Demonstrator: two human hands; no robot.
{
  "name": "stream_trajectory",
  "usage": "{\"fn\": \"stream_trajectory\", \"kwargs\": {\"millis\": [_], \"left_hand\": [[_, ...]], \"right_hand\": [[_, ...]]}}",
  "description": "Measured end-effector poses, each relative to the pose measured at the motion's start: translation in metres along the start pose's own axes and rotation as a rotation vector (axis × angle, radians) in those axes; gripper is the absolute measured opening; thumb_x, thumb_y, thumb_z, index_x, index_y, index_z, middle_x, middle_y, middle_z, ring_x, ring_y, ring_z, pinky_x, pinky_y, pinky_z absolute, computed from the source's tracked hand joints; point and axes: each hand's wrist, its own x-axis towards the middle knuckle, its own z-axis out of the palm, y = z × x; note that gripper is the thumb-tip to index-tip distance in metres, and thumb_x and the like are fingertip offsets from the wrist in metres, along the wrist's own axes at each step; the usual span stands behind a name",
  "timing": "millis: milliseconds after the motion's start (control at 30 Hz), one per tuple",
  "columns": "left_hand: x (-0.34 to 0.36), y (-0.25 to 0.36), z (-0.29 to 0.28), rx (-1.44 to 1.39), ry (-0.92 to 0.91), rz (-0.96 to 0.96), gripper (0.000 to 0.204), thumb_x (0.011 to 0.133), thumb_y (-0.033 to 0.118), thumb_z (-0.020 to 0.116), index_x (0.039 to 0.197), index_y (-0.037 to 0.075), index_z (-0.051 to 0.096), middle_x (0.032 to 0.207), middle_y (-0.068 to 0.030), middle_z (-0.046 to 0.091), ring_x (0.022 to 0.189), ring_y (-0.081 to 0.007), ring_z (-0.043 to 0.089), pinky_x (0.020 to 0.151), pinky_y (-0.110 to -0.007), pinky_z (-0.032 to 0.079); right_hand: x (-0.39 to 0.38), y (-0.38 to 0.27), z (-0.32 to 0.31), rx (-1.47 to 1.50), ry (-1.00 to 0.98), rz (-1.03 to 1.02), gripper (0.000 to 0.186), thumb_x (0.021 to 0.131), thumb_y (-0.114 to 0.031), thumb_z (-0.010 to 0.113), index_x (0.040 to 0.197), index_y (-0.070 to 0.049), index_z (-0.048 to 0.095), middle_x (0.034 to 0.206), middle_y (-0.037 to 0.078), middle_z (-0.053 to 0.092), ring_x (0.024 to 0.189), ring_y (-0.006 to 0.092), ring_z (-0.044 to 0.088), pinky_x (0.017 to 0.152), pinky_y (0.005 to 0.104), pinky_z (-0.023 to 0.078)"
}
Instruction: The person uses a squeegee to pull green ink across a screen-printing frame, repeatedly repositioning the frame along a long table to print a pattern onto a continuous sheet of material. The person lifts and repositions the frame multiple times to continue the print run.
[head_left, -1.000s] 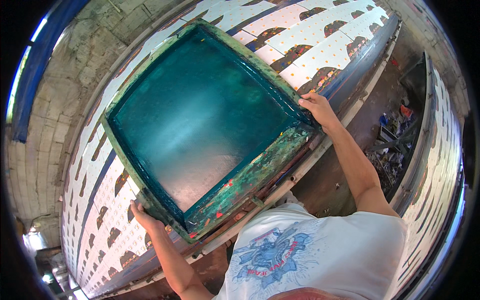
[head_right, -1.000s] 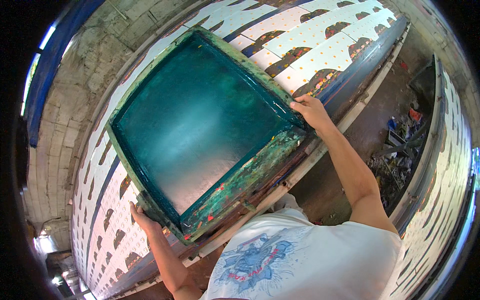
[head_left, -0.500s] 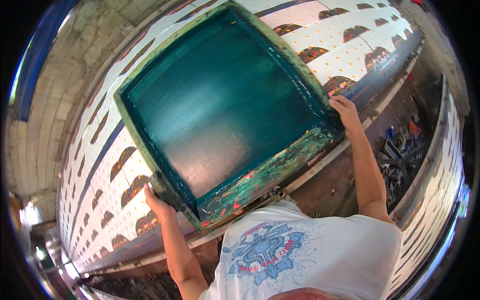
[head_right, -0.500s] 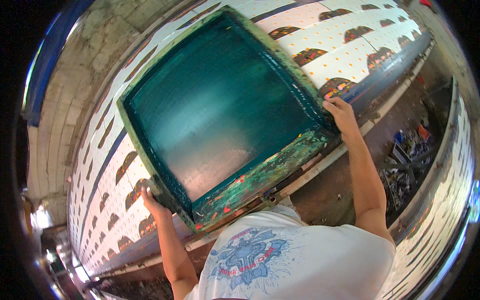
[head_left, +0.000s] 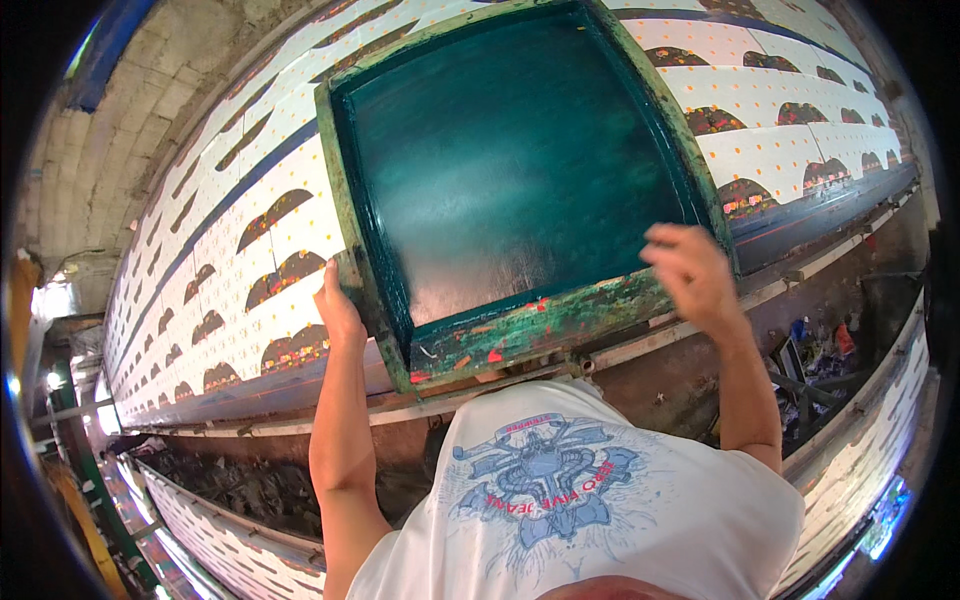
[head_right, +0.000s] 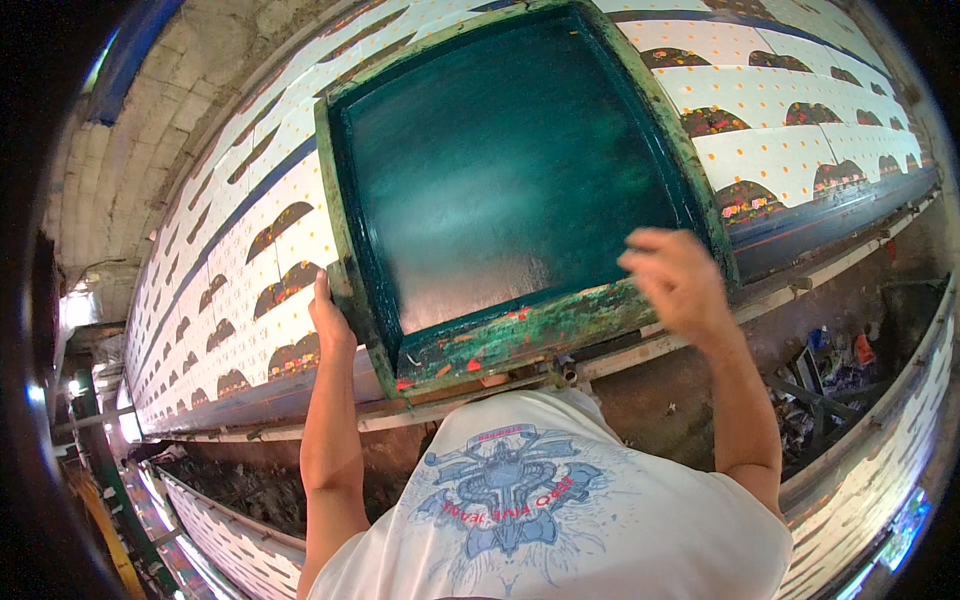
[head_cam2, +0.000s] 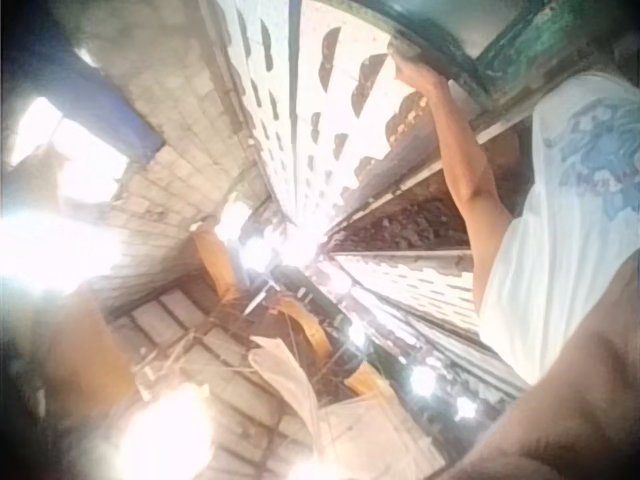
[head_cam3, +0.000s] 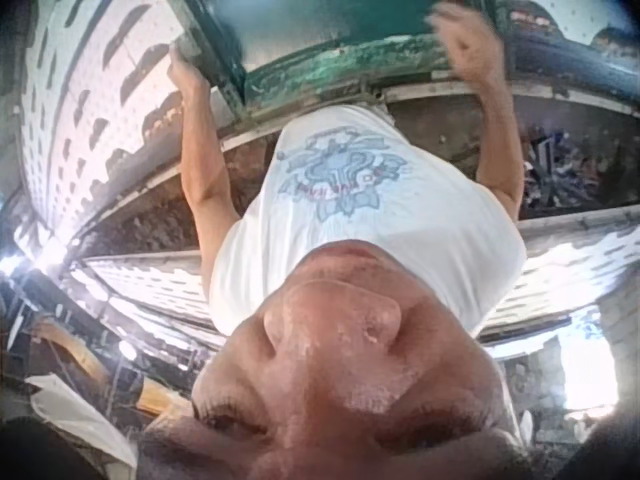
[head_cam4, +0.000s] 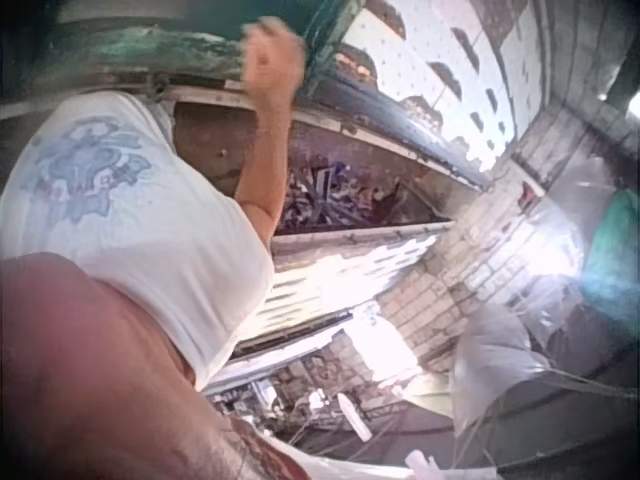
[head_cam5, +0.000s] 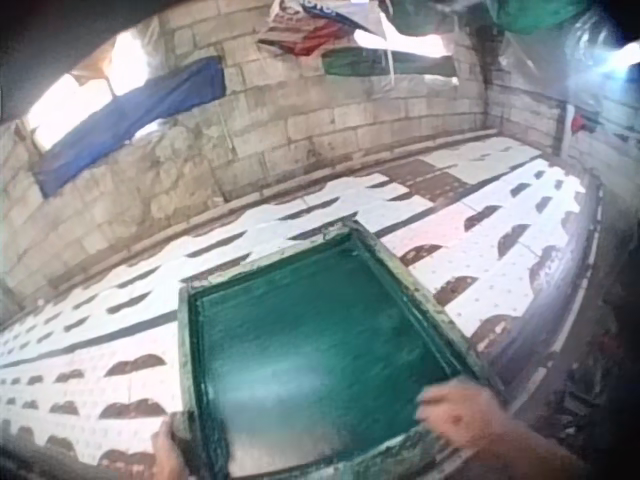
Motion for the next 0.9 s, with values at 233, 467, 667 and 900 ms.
{"fn": "stream_trajectory", "kwargs": {"millis": [233, 467, 667, 900], "left_hand": [[0.006, -0.010, 0.005, 0.352, 0.066, 0.031, 0.068, 0.112, 0.054, 0.055, 0.101, -0.008, 0.079, 0.091, -0.0170, 0.076, 0.082, -0.0246, 0.069, 0.081, -0.041, 0.055], [-0.005, -0.007, 0.008, 0.426, 0.058, 0.211, 0.074, 0.114, 0.056, 0.049, 0.111, -0.012, 0.078, 0.100, -0.0253, 0.078, 0.095, -0.0321, 0.072, 0.092, -0.046, 0.054], [0.000, -0.011, 0.005, 0.435, 0.096, 0.296, 0.071, 0.114, 0.055, 0.049, 0.126, -0.009, 0.077, 0.118, -0.0301, 0.079, 0.115, -0.0417, 0.074, 0.104, -0.048, 0.053], [0.001, -0.012, 0.004, 0.465, 0.091, 0.291, 0.071, 0.113, 0.057, 0.048, 0.126, -0.005, 0.079, 0.120, -0.0284, 0.079, 0.117, -0.0442, 0.074, 0.104, -0.050, 0.054]], "right_hand": [[-0.016, -0.066, 0.067, -0.205, -0.317, -0.330, 0.044, 0.088, -0.011, 0.079, 0.132, -0.010, 0.075, 0.134, 0.013, 0.073, 0.126, 0.0336, 0.067, 0.108, 0.0501, 0.052], [0.014, -0.091, 0.091, -0.312, -0.257, -0.267, 0.039, 0.087, -0.002, 0.072, 0.126, -0.008, 0.076, 0.124, 0.009, 0.076, 0.115, 0.0293, 0.071, 0.096, 0.0445, 0.054], [0.053, -0.104, 0.084, -0.286, -0.477, -0.116, 0.039, 0.088, 0.003, 0.072, 0.124, -0.011, 0.077, 0.110, 0.014, 0.078, 0.102, 0.0397, 0.074, 0.089, 0.0523, 0.058], [0.012, -0.115, 0.100, -0.364, -0.388, -0.145, 0.037, 0.090, 0.000, 0.073, 0.124, -0.012, 0.078, 0.115, 0.010, 0.079, 0.108, 0.0354, 0.075, 0.091, 0.0493, 0.058]]}}
